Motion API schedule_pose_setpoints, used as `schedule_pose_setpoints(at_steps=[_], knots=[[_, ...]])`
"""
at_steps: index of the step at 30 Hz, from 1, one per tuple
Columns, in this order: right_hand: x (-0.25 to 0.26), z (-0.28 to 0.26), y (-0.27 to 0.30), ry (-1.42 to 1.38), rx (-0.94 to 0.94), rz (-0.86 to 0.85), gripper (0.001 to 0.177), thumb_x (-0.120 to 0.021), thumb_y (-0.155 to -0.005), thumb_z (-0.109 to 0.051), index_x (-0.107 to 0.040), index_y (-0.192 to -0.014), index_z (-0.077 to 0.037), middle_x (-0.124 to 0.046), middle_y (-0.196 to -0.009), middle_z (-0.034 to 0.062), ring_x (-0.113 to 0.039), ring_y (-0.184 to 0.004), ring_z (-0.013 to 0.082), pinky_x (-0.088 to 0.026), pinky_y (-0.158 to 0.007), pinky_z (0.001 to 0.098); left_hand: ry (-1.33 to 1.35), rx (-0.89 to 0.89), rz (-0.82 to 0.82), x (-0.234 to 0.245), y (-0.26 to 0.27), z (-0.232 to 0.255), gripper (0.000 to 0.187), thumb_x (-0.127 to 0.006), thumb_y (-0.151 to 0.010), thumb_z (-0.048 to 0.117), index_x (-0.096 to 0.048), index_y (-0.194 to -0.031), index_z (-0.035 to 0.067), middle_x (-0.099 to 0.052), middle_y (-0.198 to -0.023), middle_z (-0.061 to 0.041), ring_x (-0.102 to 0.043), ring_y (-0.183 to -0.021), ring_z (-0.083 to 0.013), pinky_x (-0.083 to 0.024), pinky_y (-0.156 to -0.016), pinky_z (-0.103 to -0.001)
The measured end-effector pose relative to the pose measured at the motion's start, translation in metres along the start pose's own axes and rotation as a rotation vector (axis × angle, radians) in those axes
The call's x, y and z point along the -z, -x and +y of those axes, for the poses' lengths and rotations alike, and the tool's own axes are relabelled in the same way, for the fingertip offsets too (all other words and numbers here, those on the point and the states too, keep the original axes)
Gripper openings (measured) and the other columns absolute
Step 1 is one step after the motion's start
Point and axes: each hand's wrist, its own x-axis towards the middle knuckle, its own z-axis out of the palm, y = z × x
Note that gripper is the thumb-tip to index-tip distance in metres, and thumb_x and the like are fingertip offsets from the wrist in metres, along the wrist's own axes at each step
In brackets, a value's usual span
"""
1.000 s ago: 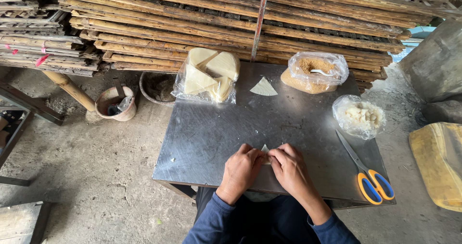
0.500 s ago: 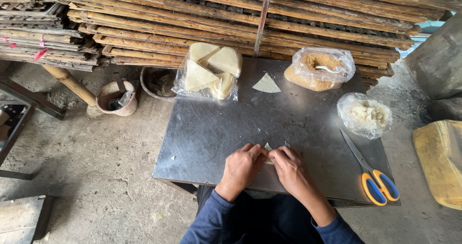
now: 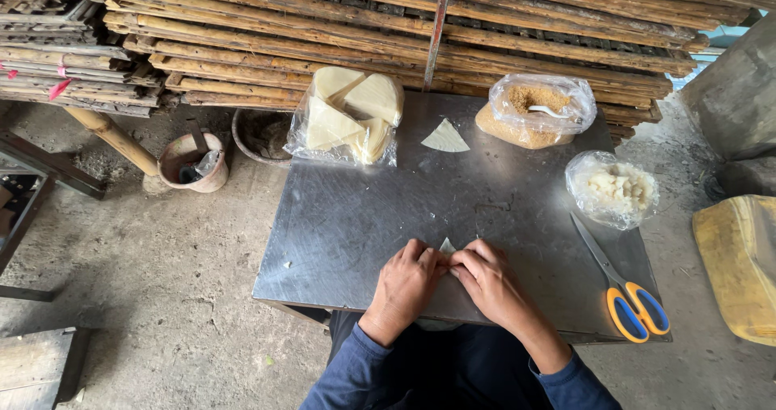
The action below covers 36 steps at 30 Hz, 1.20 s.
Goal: The person folds triangular wrappers around a filling, seals them, and stacks the finished units on a metal table. The person uses a spoon to add filling and handles the wrappers by hand.
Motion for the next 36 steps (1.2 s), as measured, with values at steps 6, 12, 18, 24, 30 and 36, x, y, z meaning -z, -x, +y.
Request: schedule_pose_setpoints(at_steps=[6,12,18,24,30,36], knots=[[0.004,-0.005,-0.006,0.013,0.094,0.043,0.015,-0.068,-0.091,-0.013,-0.064,-0.103,-0.005,-0.066,-0.097,0.0084,-0.065,-0.091,0.0283,-0.048,-0.087,0.0439,-0.06,0.118,-0.135,-0.018,-0.004,-0.007,0.015,-0.067,-0.092,0.019,-0.066,-0.098,0.005,-0.066,-0.094,-0.013,-0.068,-0.093,-0.0329,-0.056,-0.08,-0.044],[0.009,-0.009,-0.013,0.11,0.036,-0.095,0.011,-0.069,-0.091,-0.018,-0.067,-0.097,-0.009,-0.067,-0.088,0.0054,-0.066,-0.085,0.0252,-0.045,-0.087,0.043,-0.014,0.179,-0.222,-0.011,-0.014,-0.008,0.016,-0.068,-0.091,0.021,-0.066,-0.1,0.008,-0.066,-0.098,-0.013,-0.069,-0.094,-0.034,-0.056,-0.08,-0.044],[0.003,-0.008,-0.009,0.146,0.104,0.037,0.011,-0.069,-0.092,-0.018,-0.069,-0.098,-0.009,-0.066,-0.095,0.0049,-0.065,-0.09,0.0232,-0.046,-0.092,0.0402,0.071,0.264,-0.191,0.003,-0.018,0.0,0.015,-0.067,-0.093,0.023,-0.067,-0.102,0.011,-0.066,-0.102,-0.01,-0.069,-0.09,-0.0333,-0.057,-0.077,-0.043],[0.003,-0.005,-0.011,0.147,0.09,0.016,0.019,-0.071,-0.09,-0.019,-0.069,-0.105,-0.007,-0.067,-0.094,0.0034,-0.065,-0.09,0.0203,-0.044,-0.089,0.0401,0.027,0.241,-0.211,0.001,-0.02,-0.001,0.017,-0.067,-0.093,0.024,-0.067,-0.102,0.009,-0.065,-0.102,-0.011,-0.069,-0.089,-0.0336,-0.057,-0.076,-0.044],[0.005,-0.009,-0.015,0.23,0.088,-0.029,0.014,-0.07,-0.09,-0.018,-0.07,-0.102,-0.01,-0.066,-0.094,0.0036,-0.064,-0.092,0.02,-0.042,-0.089,0.0392,0.067,0.191,-0.17,0.005,-0.016,-0.003,0.016,-0.068,-0.093,0.022,-0.068,-0.101,0.009,-0.066,-0.1,-0.011,-0.07,-0.088,-0.0328,-0.057,-0.076,-0.042],[0.003,-0.013,-0.014,0.175,0.104,0.009,0.025,-0.07,-0.089,-0.02,-0.067,-0.111,-0.006,-0.065,-0.099,0.0035,-0.063,-0.098,0.0231,-0.041,-0.09,0.0414,0.087,0.204,-0.148,0.006,-0.017,-0.003,0.013,-0.068,-0.092,0.019,-0.069,-0.101,0.01,-0.067,-0.1,-0.01,-0.07,-0.088,-0.0332,-0.057,-0.076,-0.042]])
